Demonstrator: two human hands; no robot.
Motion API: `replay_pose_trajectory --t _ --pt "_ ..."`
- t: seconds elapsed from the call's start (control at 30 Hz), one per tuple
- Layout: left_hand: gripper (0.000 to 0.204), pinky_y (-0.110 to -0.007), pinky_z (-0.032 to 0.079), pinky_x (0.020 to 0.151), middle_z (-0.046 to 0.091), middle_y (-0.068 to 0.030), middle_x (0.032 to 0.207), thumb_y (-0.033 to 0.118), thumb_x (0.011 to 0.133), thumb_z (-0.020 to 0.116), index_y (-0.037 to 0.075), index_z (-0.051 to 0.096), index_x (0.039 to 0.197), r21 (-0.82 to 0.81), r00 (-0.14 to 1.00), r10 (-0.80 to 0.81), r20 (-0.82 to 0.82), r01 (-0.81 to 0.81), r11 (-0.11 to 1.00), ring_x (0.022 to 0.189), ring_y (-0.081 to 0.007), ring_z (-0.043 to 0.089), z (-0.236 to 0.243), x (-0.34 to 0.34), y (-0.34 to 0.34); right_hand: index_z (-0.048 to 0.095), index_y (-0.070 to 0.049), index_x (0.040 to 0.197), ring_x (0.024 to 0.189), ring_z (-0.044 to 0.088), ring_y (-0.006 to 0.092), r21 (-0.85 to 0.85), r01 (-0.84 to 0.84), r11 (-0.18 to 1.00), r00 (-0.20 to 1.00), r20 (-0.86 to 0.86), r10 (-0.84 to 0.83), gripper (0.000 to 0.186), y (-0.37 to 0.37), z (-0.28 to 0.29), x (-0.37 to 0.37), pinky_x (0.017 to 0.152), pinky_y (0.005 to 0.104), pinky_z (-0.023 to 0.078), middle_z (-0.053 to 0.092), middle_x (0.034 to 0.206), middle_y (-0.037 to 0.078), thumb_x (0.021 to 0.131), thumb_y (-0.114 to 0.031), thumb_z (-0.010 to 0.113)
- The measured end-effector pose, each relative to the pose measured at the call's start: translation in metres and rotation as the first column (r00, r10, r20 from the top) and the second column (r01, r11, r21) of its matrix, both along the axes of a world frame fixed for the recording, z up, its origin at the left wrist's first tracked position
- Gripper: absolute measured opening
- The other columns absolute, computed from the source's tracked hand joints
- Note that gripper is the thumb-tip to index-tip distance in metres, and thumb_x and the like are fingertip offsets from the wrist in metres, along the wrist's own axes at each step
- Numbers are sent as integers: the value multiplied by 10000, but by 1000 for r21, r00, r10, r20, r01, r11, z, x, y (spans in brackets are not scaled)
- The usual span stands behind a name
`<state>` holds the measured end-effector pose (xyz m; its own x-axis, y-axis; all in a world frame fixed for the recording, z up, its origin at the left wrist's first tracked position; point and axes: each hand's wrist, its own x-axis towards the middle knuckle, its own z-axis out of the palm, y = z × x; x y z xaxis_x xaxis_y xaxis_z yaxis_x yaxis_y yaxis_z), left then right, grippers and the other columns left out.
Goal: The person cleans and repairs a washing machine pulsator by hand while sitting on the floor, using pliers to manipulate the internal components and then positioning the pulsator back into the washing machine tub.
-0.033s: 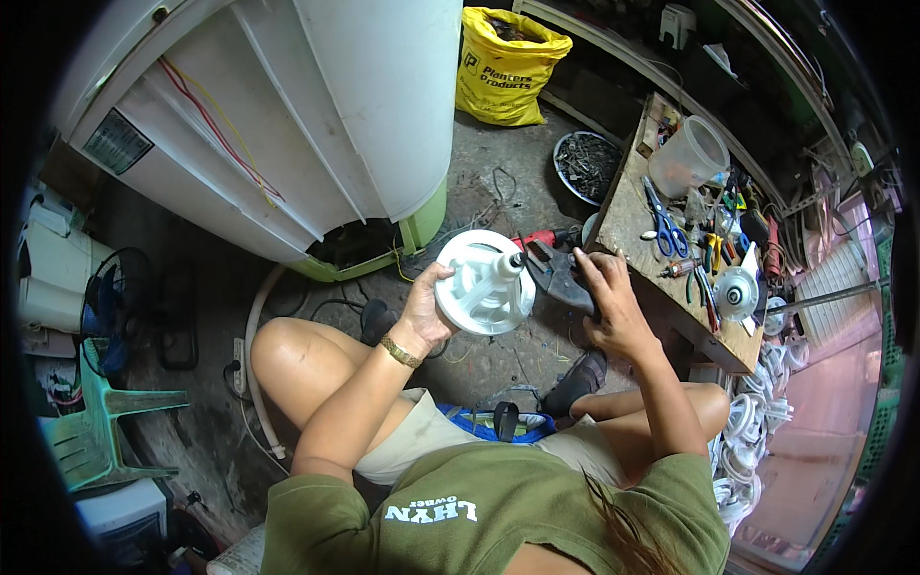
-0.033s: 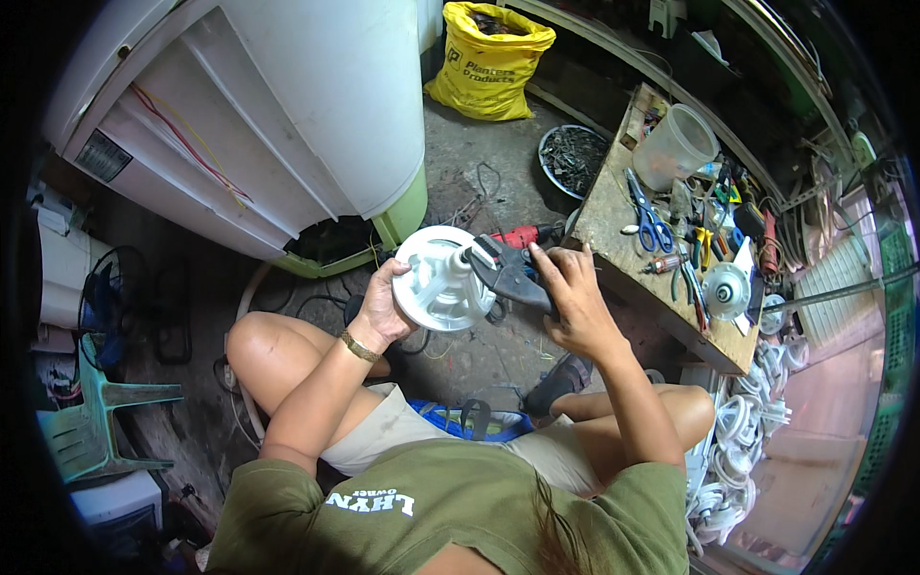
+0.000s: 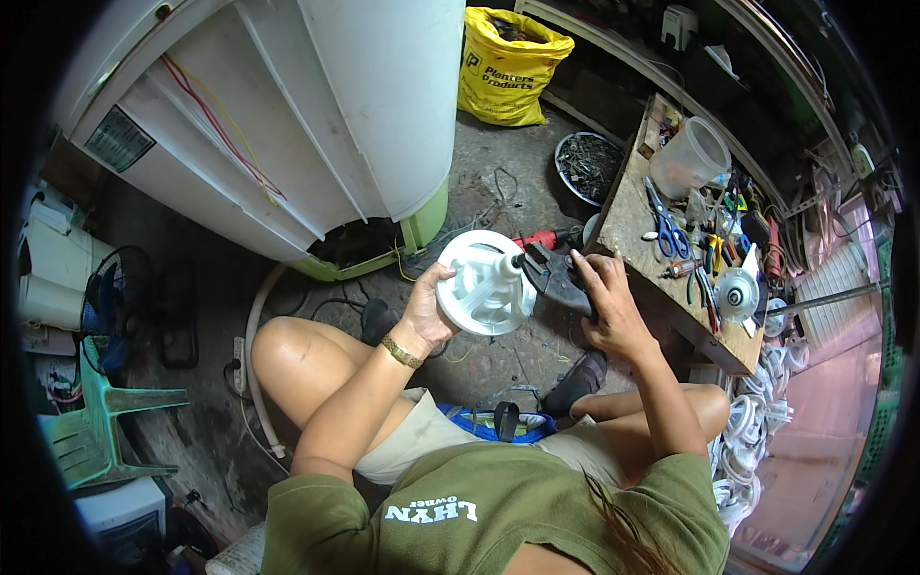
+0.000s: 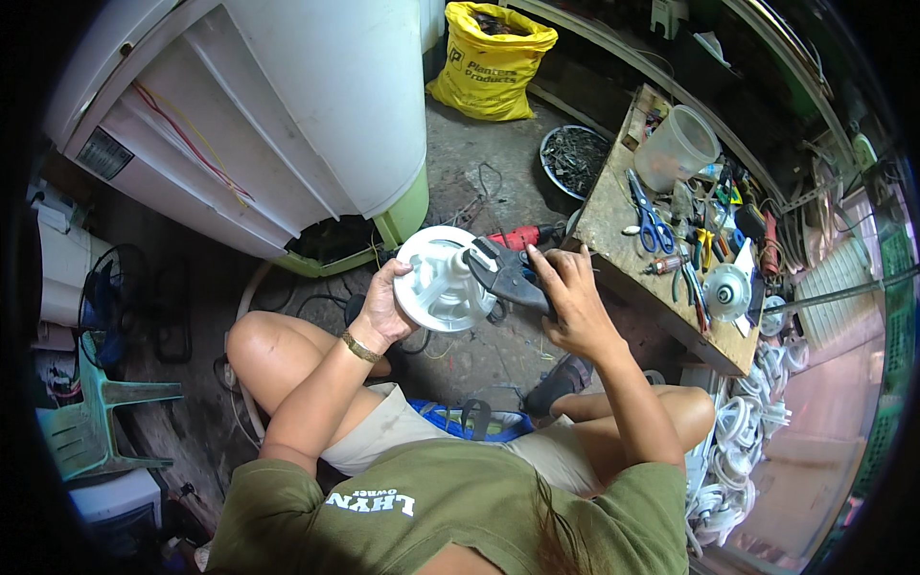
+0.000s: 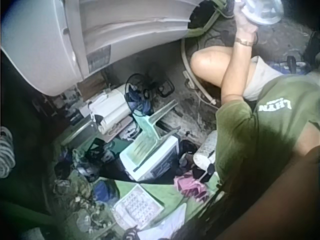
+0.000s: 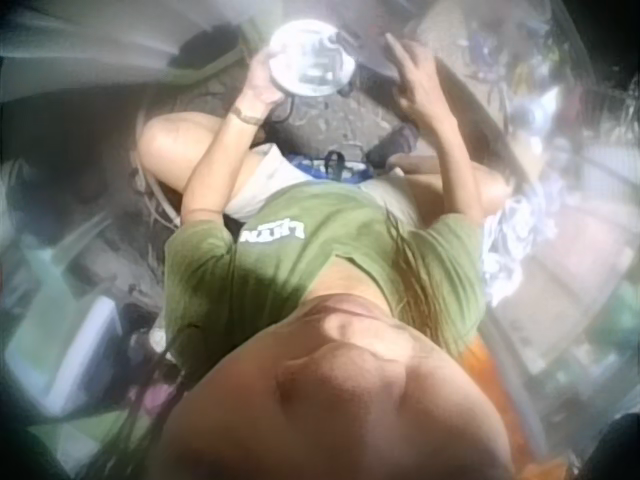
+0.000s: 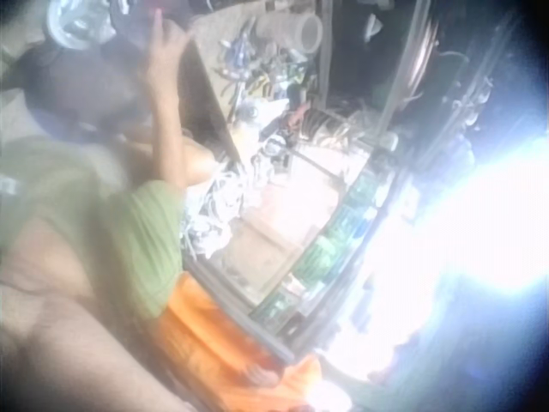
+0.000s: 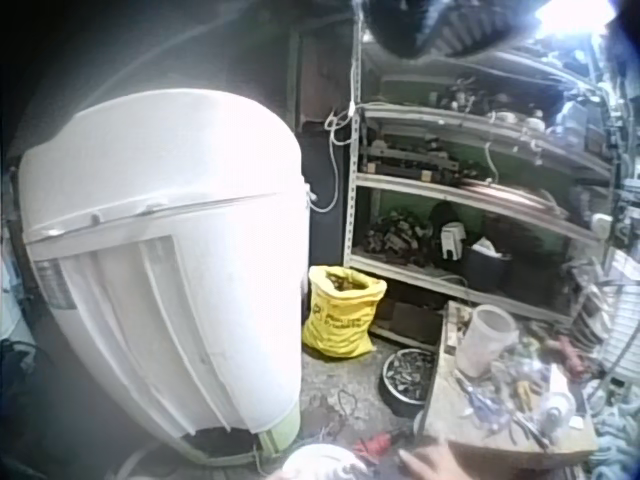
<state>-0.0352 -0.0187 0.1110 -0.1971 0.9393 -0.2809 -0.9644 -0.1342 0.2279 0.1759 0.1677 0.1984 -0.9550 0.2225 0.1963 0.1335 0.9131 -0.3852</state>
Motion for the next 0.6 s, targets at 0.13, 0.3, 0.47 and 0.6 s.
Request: replay_pose_trajectory --t 0.13,0.3,0.47,0.6 --pt "557 -491 423 1027 590 -157 1220 229 777 593 11 491 1279 1 1000 4 -8 -4 1000 1121 -319 576 -1 0 -3 378 -68 1418 1179 415 343 0 -1 1000 1000 5 1 902 -6 -6 -5 1109 602 190 439 1196 159 556 28 625" --pt "533 -476 414 1034 589 -149 1221 211 791 581 10 493 1277 7 999 36 -4 -36 999 1126 -307 574 1 0 -4 366 -36 1417 1096 450 340 85 11 996 1000 -7 -11 895 -10 -4 -8 1004 514 328 467 1152 155 563 30 625" --pt "577 -456 406 1042 557 -132 1265 242 807 605 14 453 1315 18 988 82 -128 -81 997 1174 -287 540 1 6 -6 389 9 1362 1024 482 355 40 64 997 996 -60 -61 830 -10 -11 -9 895 440 391 499 1098 185 568 13 631" --pt "717 -476 397 1050 484 -121 1352 372 806 654 62 375 1389 52 943 69 -327 -55 997 1238 -280 490 8 10 -6 441 6 1276 1046 502 377 34 103 994 989 -114 -98 755 1 -17 -7 905 424 404 524 1105 208 558 -32 670"
